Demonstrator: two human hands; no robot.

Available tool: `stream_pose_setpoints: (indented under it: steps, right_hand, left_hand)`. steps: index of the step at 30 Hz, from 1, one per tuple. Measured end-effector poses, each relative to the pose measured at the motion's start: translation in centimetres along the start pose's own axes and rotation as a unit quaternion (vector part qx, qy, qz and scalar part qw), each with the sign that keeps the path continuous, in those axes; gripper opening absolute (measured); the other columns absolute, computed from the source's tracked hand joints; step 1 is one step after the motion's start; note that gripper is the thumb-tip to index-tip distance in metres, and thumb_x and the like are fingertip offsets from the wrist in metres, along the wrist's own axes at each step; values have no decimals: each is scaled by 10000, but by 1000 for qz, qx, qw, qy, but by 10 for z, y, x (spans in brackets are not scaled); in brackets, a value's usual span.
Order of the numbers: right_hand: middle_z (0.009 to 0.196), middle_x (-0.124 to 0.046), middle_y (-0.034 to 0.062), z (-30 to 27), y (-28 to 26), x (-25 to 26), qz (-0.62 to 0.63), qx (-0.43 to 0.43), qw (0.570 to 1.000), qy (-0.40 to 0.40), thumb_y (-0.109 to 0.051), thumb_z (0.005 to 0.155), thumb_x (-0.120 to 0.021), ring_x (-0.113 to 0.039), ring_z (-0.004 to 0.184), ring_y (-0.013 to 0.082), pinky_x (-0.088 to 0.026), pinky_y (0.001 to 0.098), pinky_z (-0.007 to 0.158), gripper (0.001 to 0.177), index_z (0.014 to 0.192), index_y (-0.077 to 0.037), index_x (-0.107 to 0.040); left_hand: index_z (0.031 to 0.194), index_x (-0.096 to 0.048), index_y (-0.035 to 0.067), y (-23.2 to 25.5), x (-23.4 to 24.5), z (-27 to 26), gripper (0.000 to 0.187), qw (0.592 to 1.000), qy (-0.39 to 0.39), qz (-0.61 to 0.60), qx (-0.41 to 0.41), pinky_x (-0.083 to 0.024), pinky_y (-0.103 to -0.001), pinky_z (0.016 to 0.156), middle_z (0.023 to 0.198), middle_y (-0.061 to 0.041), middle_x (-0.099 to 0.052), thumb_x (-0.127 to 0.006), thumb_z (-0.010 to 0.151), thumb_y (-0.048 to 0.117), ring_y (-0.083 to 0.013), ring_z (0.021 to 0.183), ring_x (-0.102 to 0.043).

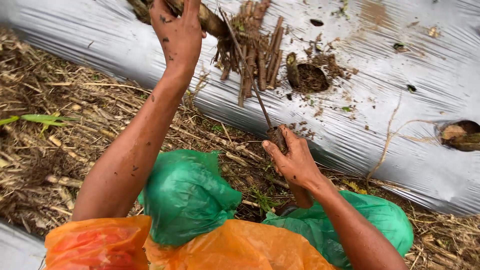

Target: The person clears a hole in a plastic mulch sheet, then uses a machete to widen the opening. They place a plant stem into the hole and pack soil around it with their hands.

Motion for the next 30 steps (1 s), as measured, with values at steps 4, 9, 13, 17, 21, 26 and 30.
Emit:
stream_pose_setpoints:
  steps: [4, 9, 13, 17, 21, 26, 30]
  right_hand:
    - [518, -423, 71, 12, -24, -23, -20, 141, 990, -24, -479, 949, -573, -405, 489, 164, -296, 429, 563, 597, 1350, -36, -555]
    - [1567, -344, 256, 35, -17, -58, -149, 64, 980, -116, -612, 917, -498, -305, 1466, 401, -337, 540, 1111, 883, 1590, -78, -293]
    - [864, -597, 147, 36, -45, -76, -149, 83, 978, -120, -516, 931, -560, -560, 758, 231, -419, 401, 739, 802, 1538, -16, -406]
    - [861, -566, 114, 42, -49, -84, -149, 110, 974, -128, -499, 930, -566, -530, 633, 191, -433, 412, 701, 733, 1470, -19, -441]
    - [1545, -389, 300, 50, -38, -82, -166, 92, 974, -125, -567, 917, -550, -574, 1272, 387, -416, 524, 1100, 919, 1568, 21, -278]
    - [1009, -611, 167, 39, -49, -62, -36, 109, 993, -30, -440, 952, -600, -622, 837, 270, -498, 419, 735, 528, 1236, -33, -418]
    - [648, -603, 42, 32, -51, -33, 230, 134, 960, 92, -204, 1039, -576, -552, 438, 144, -507, 274, 410, 169, 944, -119, -465]
  left_hand:
    - [1330, -501, 102, 31, 65, -22, 686, 993, 71, -4, 97, -886, -450, 713, 1320, -98, -653, -736, 920, 598, -336, 1279, -696]
    - [907, -521, 125, 32, 143, -50, 461, 964, 134, 69, 218, -776, -348, 778, 1081, -146, -813, -717, 851, 539, -270, 1149, -782]
    - [1284, -583, -139, -19, 214, -72, 1104, 890, 183, 238, 344, -275, -599, 1233, 1289, -270, -579, -580, 736, 819, -406, 1324, -564]
    - [1573, -201, 136, -70, 270, -96, 1008, 829, 215, 170, 488, -310, -569, 1212, 1548, -133, -342, -684, 829, 617, -284, 1444, -455]
    - [1593, 317, 185, -110, 287, -126, 1236, 749, 255, 104, 602, -441, -464, 1186, 1694, -134, -313, -748, 972, 283, -174, 1363, -598]
    - [1433, -389, 308, -107, 220, -113, 554, 872, 62, 128, 468, -498, -535, 1052, 1465, -110, -470, -689, 977, 209, -284, 1287, -512]
    - [1277, -587, 252, -69, 106, -76, 309, 926, -189, 81, 317, -652, -473, 977, 1300, -63, -603, -701, 1000, 176, -238, 1147, -663]
Point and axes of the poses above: each hand's wrist, its own z-axis towards the middle knuckle, its own x-axis out of the back of the hand, y = z × x, the point moved 3 cm from there along z, towards the middle knuckle
